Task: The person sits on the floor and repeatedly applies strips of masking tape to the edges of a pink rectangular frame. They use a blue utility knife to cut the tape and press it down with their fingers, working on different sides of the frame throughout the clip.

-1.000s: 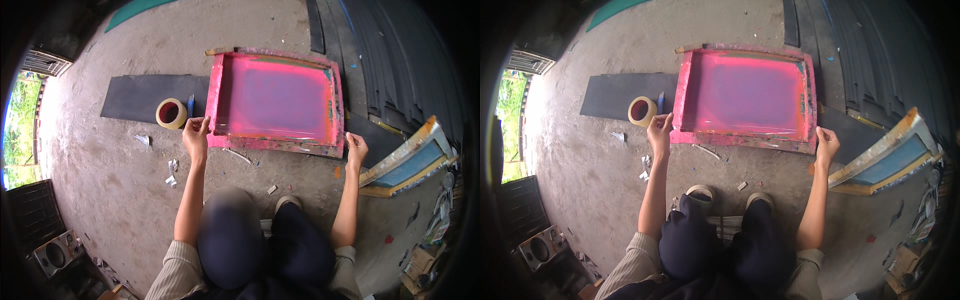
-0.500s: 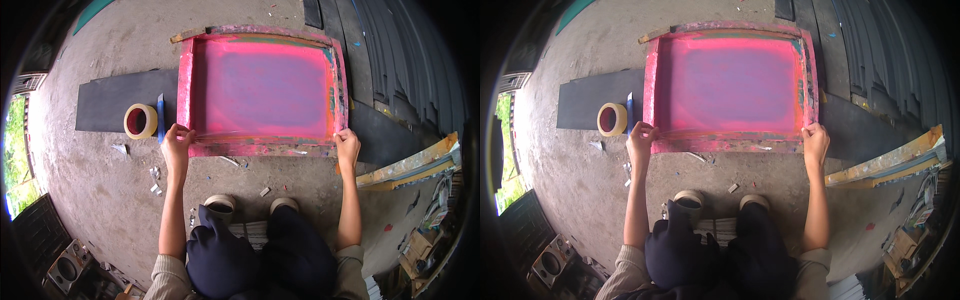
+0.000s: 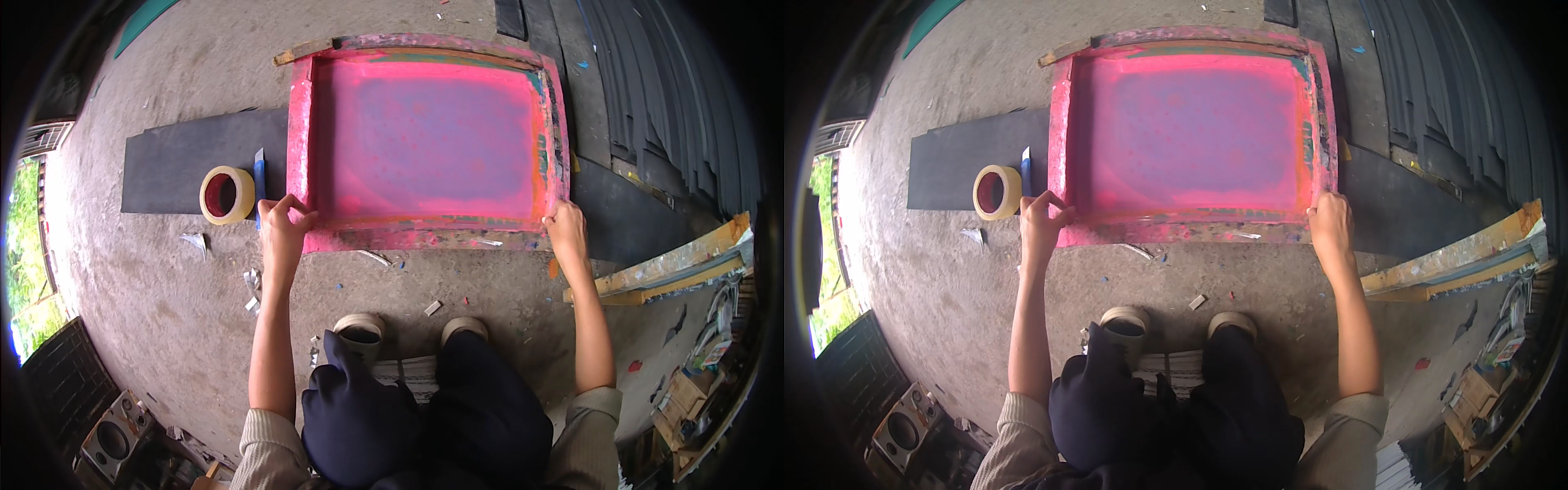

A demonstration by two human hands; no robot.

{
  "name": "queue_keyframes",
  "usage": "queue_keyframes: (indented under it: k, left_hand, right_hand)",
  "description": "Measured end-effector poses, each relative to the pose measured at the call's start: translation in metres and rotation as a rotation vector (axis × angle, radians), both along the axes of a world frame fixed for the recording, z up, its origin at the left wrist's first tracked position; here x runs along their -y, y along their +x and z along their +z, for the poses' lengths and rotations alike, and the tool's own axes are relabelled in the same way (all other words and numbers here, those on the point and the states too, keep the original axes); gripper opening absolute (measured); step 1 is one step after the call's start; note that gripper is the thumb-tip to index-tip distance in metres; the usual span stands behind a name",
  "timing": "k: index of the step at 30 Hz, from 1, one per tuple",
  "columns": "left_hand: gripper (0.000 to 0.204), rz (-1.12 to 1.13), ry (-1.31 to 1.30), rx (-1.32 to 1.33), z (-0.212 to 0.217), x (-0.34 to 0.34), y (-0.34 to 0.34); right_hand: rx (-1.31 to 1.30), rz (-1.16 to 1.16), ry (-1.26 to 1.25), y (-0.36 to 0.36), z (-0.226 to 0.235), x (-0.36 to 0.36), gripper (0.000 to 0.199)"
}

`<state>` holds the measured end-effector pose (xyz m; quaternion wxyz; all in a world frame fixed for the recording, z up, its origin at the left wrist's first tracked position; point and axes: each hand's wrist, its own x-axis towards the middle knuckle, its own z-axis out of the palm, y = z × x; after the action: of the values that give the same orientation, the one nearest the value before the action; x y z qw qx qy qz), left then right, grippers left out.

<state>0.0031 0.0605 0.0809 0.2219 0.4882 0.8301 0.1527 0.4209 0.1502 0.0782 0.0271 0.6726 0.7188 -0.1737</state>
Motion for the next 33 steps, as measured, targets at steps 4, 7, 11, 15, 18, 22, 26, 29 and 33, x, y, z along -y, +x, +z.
queue_keyframes:
  k: [4,7,11,15,18,22,26,29,33]
  left_hand:
    - [0.022,-0.024,-0.045,-0.004,0.007,-0.004,0.007]
    - [0.022,-0.021,-0.071,0.009,0.007,-0.003,0.005]
    - [0.021,-0.017,-0.097,-0.004,0.009,-0.005,0.011]
    - [0.023,-0.041,-0.130,-0.032,0.011,-0.009,0.012]
    - [0.022,-0.059,-0.155,-0.045,0.011,-0.011,0.013]
    - [0.023,-0.073,-0.187,-0.071,0.008,-0.012,0.013]
    - [0.024,-0.100,-0.244,-0.103,0.006,-0.015,0.013]
    - [0.023,-0.114,-0.253,-0.120,0.006,-0.016,0.014]
    - [0.023,-0.151,-0.269,-0.146,0.000,-0.015,0.011]
  right_hand:
    - [0.099,0.086,0.008,-0.005,0.006,0.000,0.007]
    - [0.140,0.127,-0.014,-0.009,0.009,0.000,0.006]
    - [0.208,0.136,-0.070,-0.009,0.004,-0.003,0.006]
    - [0.224,0.162,-0.041,-0.007,-0.003,0.000,0.006]
    - [0.225,0.134,-0.112,-0.008,-0.002,-0.002,0.009]
    - [0.268,0.208,-0.020,-0.010,-0.003,0.000,0.011]
    - [0.280,0.224,-0.003,-0.009,-0.005,0.001,0.010]
    - [0.312,0.233,-0.027,-0.012,-0.003,0.000,0.011]
    - [0.377,0.269,-0.036,-0.014,-0.003,0.001,0.011]
